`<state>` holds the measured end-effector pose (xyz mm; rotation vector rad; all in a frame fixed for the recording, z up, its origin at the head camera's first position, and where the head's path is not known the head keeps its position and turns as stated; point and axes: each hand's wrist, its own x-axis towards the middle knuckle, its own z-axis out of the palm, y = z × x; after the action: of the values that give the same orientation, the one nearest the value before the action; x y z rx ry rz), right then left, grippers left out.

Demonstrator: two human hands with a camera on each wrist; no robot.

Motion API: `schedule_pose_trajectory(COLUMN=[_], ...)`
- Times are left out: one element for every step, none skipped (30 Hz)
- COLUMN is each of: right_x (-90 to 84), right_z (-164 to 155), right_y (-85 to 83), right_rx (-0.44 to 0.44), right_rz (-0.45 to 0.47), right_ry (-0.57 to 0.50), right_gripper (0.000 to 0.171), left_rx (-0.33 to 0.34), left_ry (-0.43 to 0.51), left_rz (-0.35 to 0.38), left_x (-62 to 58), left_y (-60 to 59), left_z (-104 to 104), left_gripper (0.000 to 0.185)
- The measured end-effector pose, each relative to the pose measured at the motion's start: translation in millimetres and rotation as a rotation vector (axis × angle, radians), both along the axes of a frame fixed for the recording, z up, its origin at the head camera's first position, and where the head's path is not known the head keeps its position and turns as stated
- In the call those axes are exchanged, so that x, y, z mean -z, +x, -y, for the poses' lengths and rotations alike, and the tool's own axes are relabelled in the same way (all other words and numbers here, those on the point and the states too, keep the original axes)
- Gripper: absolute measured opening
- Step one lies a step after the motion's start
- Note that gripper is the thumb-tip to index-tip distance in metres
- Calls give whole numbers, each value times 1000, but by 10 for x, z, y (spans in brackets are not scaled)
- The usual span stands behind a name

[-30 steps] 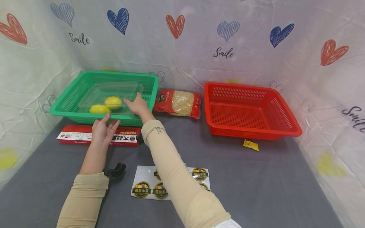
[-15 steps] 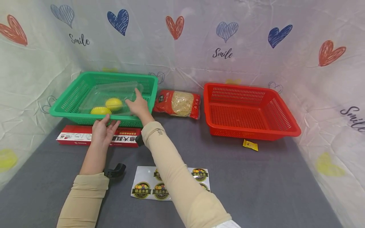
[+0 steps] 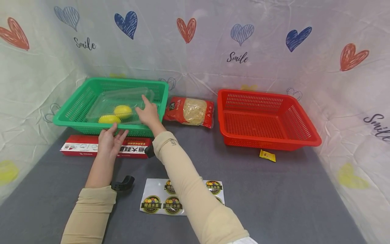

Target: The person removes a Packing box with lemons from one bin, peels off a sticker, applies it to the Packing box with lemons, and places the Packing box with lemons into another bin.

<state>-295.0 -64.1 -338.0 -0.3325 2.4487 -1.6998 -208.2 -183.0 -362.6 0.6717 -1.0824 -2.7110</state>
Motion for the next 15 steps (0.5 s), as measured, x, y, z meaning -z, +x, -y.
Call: schedule_pose_trajectory(right_x=[2,3,4,3,0,-2,-3,-4,-5,-5,-4,-3,-2,-2,-5], right_z=[-1,-2,-4,-6,-9,-14,-20,-27,-33,-37,-39,-40,-37,-35,-32], right_y=[4,6,7,9,9,9,8,5,3,2,2,1,1,2,5], right_rx=[-2,-4,-7,-8,-11,-12,-15,-14,-13,-10,-6,-4,-1,1,1], right_rz=[0,3,6,8,12,19,22,24,28,28,28,26,22,20,19], right_ry=[-3,-6,-9,-15,-21,-31,-42,-50,-60,-67,-74,-77,-76,-74,-75], right_gripper=[55,55,55,55,55,55,56,56,56,56,55,55,55,55,55], left_rx=[0,-1,-2,-2,-1,3,6,9,12,16,18,19,16,14,12], left_ry=[2,3,6,6,4,0,-3,-7,-10,-15,-17,-15,-13,-15,-15], left_rz=[0,-1,0,0,-2,-6,-9,-12,-14,-16,-16,-15,-13,-11,-10], left_x=[-3,-4,-5,-6,-8,-9,-13,-14,-16,-18,-19,-19,-17,-13,-10], left_y=[5,9,14,17,20,20,21,20,17,15,13,11,9,8,9], left_z=[1,2,3,3,3,2,1,-1,-4,-7,-7,-6,-3,-1,2], left_gripper=[53,53,53,53,53,53,52,52,51,51,52,53,54,55,56])
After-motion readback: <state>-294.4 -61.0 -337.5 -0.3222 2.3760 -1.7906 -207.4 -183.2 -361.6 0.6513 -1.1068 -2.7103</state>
